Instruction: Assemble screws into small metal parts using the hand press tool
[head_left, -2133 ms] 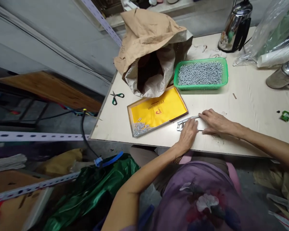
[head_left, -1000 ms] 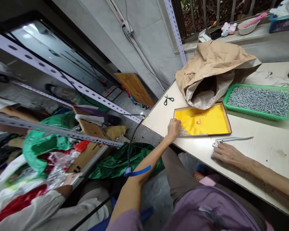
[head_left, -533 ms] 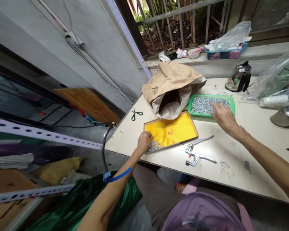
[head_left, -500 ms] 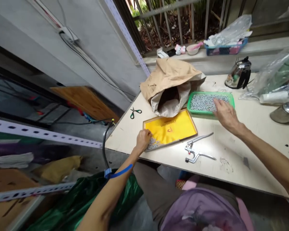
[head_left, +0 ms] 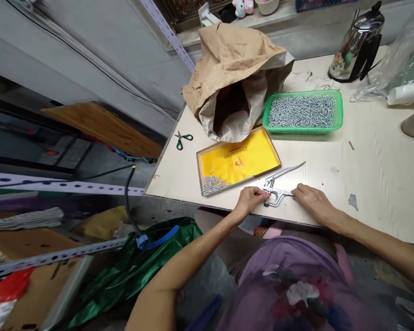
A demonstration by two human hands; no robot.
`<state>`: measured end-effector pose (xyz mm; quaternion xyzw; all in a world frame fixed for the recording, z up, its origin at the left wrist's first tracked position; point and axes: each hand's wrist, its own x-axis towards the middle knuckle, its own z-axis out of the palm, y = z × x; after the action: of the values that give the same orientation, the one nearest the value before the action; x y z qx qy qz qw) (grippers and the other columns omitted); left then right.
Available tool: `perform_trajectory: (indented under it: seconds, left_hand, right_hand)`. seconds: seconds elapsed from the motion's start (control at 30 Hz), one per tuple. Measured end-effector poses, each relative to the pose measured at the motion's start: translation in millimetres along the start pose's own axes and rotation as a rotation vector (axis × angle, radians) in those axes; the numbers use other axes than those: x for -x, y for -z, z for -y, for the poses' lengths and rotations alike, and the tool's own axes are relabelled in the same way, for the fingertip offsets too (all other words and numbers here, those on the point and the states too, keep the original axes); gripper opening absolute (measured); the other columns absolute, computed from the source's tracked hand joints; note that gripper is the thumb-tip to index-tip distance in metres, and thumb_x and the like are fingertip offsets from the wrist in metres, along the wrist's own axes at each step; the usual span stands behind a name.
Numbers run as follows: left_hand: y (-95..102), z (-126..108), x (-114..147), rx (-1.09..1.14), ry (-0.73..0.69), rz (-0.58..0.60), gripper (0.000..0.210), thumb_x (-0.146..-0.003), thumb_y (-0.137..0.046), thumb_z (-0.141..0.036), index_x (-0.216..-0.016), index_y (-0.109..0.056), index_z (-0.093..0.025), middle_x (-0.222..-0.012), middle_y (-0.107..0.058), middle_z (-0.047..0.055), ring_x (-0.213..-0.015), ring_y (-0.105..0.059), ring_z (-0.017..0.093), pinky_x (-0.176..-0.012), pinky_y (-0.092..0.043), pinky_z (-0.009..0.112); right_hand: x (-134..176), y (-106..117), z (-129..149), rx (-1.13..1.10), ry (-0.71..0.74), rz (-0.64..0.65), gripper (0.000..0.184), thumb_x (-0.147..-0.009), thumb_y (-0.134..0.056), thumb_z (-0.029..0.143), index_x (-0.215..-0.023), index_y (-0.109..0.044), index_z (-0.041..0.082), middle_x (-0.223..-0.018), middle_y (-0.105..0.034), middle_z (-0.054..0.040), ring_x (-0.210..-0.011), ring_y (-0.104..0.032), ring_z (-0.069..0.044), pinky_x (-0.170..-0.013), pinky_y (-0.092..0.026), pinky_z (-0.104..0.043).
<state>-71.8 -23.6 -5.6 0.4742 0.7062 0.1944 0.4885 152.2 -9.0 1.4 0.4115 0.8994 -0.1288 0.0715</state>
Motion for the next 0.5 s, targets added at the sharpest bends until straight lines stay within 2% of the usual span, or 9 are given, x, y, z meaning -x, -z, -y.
perform_trajectory:
  seconds: [0.13,0.33,0.5]
  left_hand:
    - [-0.6,-4,1,-0.034,0.089,0.008,0.015,-0.068,-0.073,-0.027,-0.068,-0.074,-0.012,-0.06,-0.067,0.001,-0.059,-0.057,0.012,-0.054,-0.037,0.02]
    - [-0.6,-9,4,-0.095,0.203,0.064,0.023,-0.072,-0.073,-0.032,-0.064,-0.07,-0.011,-0.039,-0.04,-0.007,-0.04,-0.032,0.005,-0.043,-0.021,0.02]
    - [-1.3,-15,5,-0.102,0.26,0.096,0.02,-0.077,-0.069,-0.028,-0.065,-0.066,-0.011,-0.04,-0.04,-0.008,-0.037,-0.031,0.005,-0.04,-0.02,0.019]
  right_hand:
    - [1,-4,-3,-0.03,0.032,-0.034,0.018,-0.093,-0.044,0.007,-0.093,-0.059,0.016,-0.092,-0.061,-0.0075,-0.081,-0.057,-0.018,-0.065,-0.035,-0.028]
    - [2,-9,-3,-0.046,0.048,-0.092,0.02,-0.09,-0.043,0.004,-0.09,-0.058,0.016,-0.087,-0.059,-0.0075,-0.078,-0.055,-0.019,-0.062,-0.033,-0.029]
    - [2,-10,-2,-0.026,0.06,-0.115,0.023,-0.089,-0.041,0.002,-0.09,-0.059,0.016,-0.086,-0.059,-0.008,-0.076,-0.053,-0.019,-0.062,-0.033,-0.03]
